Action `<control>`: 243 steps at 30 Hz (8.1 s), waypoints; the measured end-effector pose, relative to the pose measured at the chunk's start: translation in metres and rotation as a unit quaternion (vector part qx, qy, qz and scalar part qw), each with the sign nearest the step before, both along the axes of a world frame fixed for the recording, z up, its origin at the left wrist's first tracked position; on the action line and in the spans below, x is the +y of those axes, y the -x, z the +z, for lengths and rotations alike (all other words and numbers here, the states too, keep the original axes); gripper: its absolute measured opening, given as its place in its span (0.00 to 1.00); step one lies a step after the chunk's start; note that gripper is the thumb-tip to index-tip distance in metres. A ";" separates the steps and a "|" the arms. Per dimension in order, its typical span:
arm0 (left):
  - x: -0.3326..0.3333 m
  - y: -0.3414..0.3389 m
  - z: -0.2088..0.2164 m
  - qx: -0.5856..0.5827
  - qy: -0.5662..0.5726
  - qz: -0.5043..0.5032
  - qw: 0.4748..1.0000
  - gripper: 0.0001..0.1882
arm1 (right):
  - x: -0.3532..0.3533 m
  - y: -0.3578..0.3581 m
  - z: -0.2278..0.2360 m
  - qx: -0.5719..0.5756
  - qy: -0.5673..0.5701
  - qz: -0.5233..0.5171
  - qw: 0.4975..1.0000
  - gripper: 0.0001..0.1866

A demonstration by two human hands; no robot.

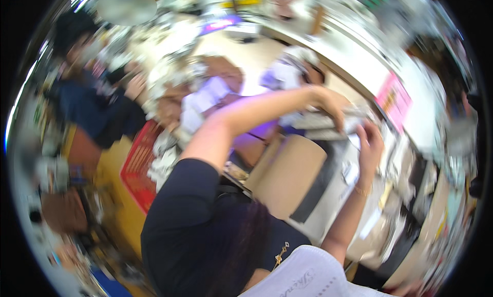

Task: The person repeatedly wraps a white strap around a beige shoe last, then uses a small brush to apply adhesive to a white fabric piece on the table. The person handles multiple shoe components and tools while seated at a workbench in a busy workshop.

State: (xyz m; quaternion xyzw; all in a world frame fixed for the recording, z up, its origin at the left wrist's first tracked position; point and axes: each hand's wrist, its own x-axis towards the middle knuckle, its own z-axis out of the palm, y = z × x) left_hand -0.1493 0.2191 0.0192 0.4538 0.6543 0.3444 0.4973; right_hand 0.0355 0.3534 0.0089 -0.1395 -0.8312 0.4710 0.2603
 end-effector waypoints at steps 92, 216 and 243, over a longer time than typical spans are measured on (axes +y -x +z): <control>0.079 -0.160 -0.002 -0.339 -0.190 0.320 0.864 0.26 | 0.133 -0.142 -0.191 -0.094 -0.340 -0.344 0.870 0.30; 0.062 -0.141 0.013 -0.446 -0.031 -0.098 0.889 0.12 | 0.073 -0.077 0.156 -0.178 -0.287 0.407 0.849 0.42; 0.045 -0.142 0.039 -0.243 -0.190 0.115 0.944 0.27 | 0.043 -0.105 -0.008 0.399 0.569 0.030 0.719 0.31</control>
